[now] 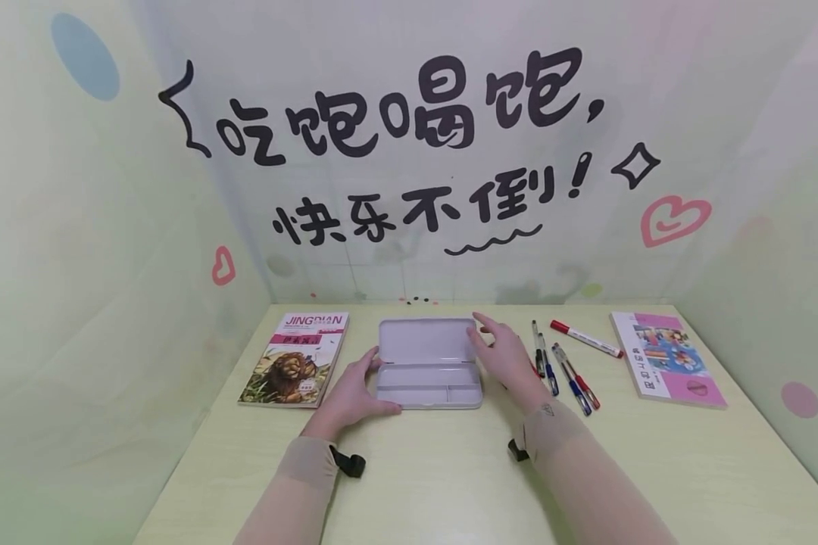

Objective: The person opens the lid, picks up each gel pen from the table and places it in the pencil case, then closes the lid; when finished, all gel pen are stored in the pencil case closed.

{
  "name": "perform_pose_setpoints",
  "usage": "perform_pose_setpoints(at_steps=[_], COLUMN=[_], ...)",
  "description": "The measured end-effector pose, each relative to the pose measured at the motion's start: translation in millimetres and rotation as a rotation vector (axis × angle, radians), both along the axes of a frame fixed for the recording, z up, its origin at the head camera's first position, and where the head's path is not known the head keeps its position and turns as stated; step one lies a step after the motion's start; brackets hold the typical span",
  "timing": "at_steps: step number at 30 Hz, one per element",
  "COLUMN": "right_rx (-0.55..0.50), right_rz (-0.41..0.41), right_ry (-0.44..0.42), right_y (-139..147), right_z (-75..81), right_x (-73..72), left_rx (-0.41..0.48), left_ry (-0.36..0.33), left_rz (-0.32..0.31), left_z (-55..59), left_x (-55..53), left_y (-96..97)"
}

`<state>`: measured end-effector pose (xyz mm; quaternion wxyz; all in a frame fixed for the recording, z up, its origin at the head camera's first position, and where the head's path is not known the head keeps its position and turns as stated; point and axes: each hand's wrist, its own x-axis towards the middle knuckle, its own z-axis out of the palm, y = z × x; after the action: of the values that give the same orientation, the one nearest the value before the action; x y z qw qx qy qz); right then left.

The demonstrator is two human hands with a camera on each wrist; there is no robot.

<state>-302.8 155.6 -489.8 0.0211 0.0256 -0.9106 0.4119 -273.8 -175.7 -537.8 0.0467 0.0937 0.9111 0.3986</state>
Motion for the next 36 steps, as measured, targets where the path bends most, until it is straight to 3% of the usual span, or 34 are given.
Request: perform_pose_setpoints(at_steps=[6, 13, 20, 29, 36], right_rx=[0.043, 0.089, 0.158, 0.238, 0.339], right_rz=[-0.085, -0.195, -0.283, -0.346, -0.300], right_ry=[0.099, 0.122, 0.044, -0.061, -0.142], right_y=[37.3, 81.3, 107.6, 128.0, 137.6], right_z=[-1.9, -3.7, -5.7, -22.0, -26.7], right_x=[21.0, 47.7, 67.3, 72.8, 73.0], left_rx=[0.018, 0.002, 0.027, 0.022, 0.032], left_ry=[-0.012, 0.002, 0.002, -0.003, -0.019], left_rz=[-0.003, -0.003, -0.003, -0.017, -0.006], left_z=[0.6, 2.1, 1.7, 3.8, 3.1], left_x=[1.2, 2.2, 1.1, -0.7, 1.3], left_y=[2.5, 3.6, 2.8, 1.8, 1.3])
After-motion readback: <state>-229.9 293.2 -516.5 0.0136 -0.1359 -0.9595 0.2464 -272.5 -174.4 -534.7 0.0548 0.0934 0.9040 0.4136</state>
